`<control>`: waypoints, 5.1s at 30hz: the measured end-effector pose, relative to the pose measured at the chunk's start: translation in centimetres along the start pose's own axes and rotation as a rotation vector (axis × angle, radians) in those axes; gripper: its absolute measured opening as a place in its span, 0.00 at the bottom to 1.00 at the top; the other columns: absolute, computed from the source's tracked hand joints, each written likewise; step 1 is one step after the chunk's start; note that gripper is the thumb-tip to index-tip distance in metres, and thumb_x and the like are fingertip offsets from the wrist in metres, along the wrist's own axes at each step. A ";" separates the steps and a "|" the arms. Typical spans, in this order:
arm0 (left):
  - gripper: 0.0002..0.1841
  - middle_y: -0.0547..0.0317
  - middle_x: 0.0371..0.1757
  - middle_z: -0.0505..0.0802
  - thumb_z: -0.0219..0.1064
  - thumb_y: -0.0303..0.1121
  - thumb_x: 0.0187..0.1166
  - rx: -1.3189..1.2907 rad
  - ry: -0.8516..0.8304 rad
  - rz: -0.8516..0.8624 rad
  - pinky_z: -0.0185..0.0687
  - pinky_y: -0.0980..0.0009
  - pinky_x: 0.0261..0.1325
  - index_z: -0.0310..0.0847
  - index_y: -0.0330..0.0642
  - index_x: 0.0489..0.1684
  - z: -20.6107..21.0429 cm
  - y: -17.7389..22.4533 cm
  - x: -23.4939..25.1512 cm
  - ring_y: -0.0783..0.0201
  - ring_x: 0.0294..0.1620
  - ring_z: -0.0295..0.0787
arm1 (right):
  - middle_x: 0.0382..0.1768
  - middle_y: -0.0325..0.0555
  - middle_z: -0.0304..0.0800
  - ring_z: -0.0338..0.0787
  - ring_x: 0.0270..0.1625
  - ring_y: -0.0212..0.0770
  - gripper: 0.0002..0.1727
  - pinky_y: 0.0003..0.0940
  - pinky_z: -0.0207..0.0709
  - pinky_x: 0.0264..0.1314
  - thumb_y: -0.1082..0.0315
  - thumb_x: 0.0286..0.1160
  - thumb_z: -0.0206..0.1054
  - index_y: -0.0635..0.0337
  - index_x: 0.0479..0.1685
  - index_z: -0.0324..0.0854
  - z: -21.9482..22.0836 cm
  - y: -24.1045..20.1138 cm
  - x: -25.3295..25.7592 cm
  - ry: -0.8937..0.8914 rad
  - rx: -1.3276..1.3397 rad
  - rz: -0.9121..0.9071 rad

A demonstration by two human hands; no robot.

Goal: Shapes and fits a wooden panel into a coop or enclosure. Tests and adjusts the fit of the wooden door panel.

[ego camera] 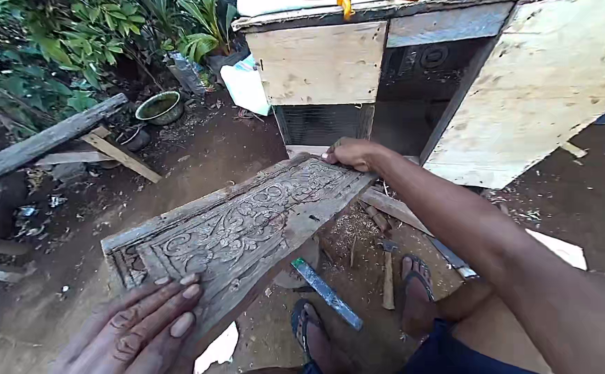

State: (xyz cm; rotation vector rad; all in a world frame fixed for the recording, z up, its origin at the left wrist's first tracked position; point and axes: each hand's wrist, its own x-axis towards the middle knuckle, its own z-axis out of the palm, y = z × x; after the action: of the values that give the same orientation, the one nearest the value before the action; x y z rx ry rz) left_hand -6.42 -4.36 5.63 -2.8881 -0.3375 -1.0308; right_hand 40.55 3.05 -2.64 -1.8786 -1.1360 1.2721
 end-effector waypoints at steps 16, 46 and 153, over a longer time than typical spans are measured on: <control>0.43 0.56 0.34 0.85 0.83 0.39 0.66 0.021 -0.698 -0.684 0.81 0.45 0.28 0.62 0.62 0.84 2.1 -11.2 2.3 0.54 0.25 0.83 | 0.67 0.63 0.86 0.87 0.68 0.57 0.45 0.58 0.78 0.76 0.43 0.70 0.77 0.64 0.81 0.68 25.1 26.6 -3.1 -0.376 -0.156 0.203; 0.30 0.47 0.33 0.87 0.85 0.50 0.57 0.368 -0.582 -0.675 0.74 0.42 0.25 0.75 0.45 0.50 8.9 -7.7 0.3 0.40 0.28 0.86 | 0.37 0.40 0.94 0.95 0.33 0.35 0.24 0.35 0.95 0.38 0.56 0.84 0.66 0.64 0.69 0.73 23.0 15.8 -10.3 0.126 0.149 -0.384; 0.30 0.45 0.29 0.82 0.71 0.58 0.67 0.519 -0.500 -0.861 0.65 0.43 0.28 0.72 0.39 0.46 10.6 -1.3 -0.1 0.40 0.28 0.81 | 0.32 0.39 0.87 0.85 0.29 0.23 0.20 0.19 0.84 0.31 0.64 0.82 0.68 0.63 0.66 0.73 22.6 7.1 -10.8 0.478 -0.034 -0.627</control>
State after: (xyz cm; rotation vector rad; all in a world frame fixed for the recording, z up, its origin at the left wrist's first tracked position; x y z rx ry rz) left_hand -0.23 -1.77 -2.65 -2.4349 -1.6734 -0.1357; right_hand 19.83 -9.55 -12.18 -1.5383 -1.3232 0.4319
